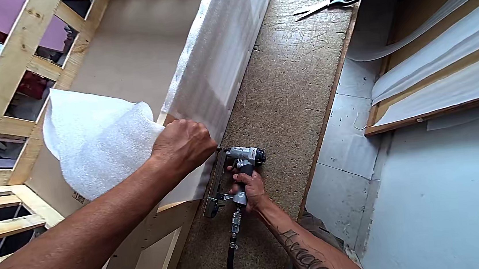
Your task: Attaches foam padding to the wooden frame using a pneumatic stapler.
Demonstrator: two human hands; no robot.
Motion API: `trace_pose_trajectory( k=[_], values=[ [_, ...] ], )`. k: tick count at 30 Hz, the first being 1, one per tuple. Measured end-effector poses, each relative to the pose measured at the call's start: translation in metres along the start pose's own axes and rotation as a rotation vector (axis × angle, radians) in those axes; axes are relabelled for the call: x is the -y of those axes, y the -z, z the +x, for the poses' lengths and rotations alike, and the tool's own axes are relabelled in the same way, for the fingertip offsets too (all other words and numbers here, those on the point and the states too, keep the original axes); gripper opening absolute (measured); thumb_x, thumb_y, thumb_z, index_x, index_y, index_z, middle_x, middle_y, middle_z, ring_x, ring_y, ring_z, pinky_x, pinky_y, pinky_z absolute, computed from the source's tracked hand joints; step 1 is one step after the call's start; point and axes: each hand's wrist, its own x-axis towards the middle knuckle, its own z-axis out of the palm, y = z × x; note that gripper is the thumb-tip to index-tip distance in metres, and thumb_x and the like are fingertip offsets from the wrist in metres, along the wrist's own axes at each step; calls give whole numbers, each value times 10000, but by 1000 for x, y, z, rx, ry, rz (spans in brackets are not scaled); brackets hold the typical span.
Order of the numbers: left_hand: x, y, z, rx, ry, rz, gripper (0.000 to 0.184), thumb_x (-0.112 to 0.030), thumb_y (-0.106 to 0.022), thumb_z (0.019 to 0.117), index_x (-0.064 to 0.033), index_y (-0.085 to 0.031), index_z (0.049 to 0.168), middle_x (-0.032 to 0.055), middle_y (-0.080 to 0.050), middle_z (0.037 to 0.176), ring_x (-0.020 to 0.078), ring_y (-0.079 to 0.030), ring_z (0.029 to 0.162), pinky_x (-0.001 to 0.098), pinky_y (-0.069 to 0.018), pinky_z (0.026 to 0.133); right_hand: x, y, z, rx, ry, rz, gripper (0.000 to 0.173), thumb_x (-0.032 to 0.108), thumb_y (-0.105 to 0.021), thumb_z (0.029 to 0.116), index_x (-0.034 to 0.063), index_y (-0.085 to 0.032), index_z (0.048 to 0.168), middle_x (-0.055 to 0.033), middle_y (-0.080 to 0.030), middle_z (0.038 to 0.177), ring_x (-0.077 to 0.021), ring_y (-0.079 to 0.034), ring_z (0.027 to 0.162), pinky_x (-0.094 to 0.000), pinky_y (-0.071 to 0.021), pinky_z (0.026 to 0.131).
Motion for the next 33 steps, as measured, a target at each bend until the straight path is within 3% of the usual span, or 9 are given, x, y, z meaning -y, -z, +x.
trace_pose_trajectory(
  k=[4, 7, 11, 14, 19, 23, 25, 30, 33],
  values=[
    [8, -16, -4, -200, -151, 96, 239, 85, -466, 964, 1, -601, 785, 143, -567, 747, 302, -604, 685, 401, -430, 537, -8, 4, -11, -9, -14, 2, 303, 76, -589, 937, 60, -566, 1239, -158, -668, 999, -184, -588, 523, -362, -578, 521],
    [18, -27, -16, -457, -244, 102, 245, 63, -421, 998, 19, -597, 833, 153, -574, 792, 327, -587, 786, 427, -407, 630, -27, 6, -25, -6, -51, 36, 332, 38, -569, 956, 51, -533, 1286, -192, -672, 1089, -203, -611, 552, -370, -585, 543],
    [24, -34, -54, -628, -181, 54, 269, 22, -397, 1043, 26, -662, 1086, 176, -676, 1078, 352, -617, 1075, 508, -445, 931, -47, 7, -34, -15, -80, 37, 290, 23, -569, 939, 25, -547, 1229, -184, -671, 1008, -196, -589, 534, -370, -578, 541],
    [27, -42, -92, -632, -2, -116, 322, -158, -477, 1070, -43, -656, 1311, 174, -659, 1282, 385, -589, 1218, 554, -428, 1021, -54, 11, -47, 4, -89, 18, 316, 20, -558, 938, 19, -533, 1253, -198, -671, 1055, -202, -596, 542, -374, -581, 543],
    [22, -68, -141, -596, 445, -475, 732, -586, -623, 927, 5, -598, 1358, 272, -626, 1135, 480, -608, 1018, 623, -488, 849, -80, 8, -67, 8, -143, 23, 320, 4, -568, 918, 1, -513, 1233, -195, -664, 992, -211, -594, 516, -387, -588, 523],
    [7, -82, -166, -466, 760, -713, 928, -727, -663, 835, -6, -516, 1401, 170, -636, 905, 378, -616, 744, 598, -499, 652, -94, 9, -81, 32, -152, 16, 334, -1, -562, 922, -7, -502, 1250, -200, -661, 1034, -211, -598, 521, -387, -591, 520],
    [3, -84, -172, -365, 900, -849, 1007, -757, -699, 794, -41, -450, 1456, 168, -656, 901, 393, -633, 743, 647, -496, 649, -101, 7, -88, 42, -163, 0, 339, -7, -559, 922, -9, -494, 1254, -200, -666, 1078, -206, -600, 524, -373, -586, 510],
    [12, -90, -163, -550, 671, -854, 876, -534, -753, 825, -59, -453, 1498, 183, -536, 1443, 422, -484, 1338, 637, -412, 1080, -62, 12, -105, 141, -39, -129, 380, 11, -581, 927, -24, -484, 1293, -208, -685, 1139, -206, -621, 543, -363, -582, 519],
    [26, -75, -134, -593, 408, -769, 808, -335, -718, 812, -95, -453, 1537, 115, -427, 1592, 413, -308, 1492, 669, -343, 1125, 2, 18, -127, 240, 181, -257, 580, 28, -628, 860, -22, -388, 1386, -212, -668, 1253, -229, -683, 625, -386, -616, 595]
  ],
)
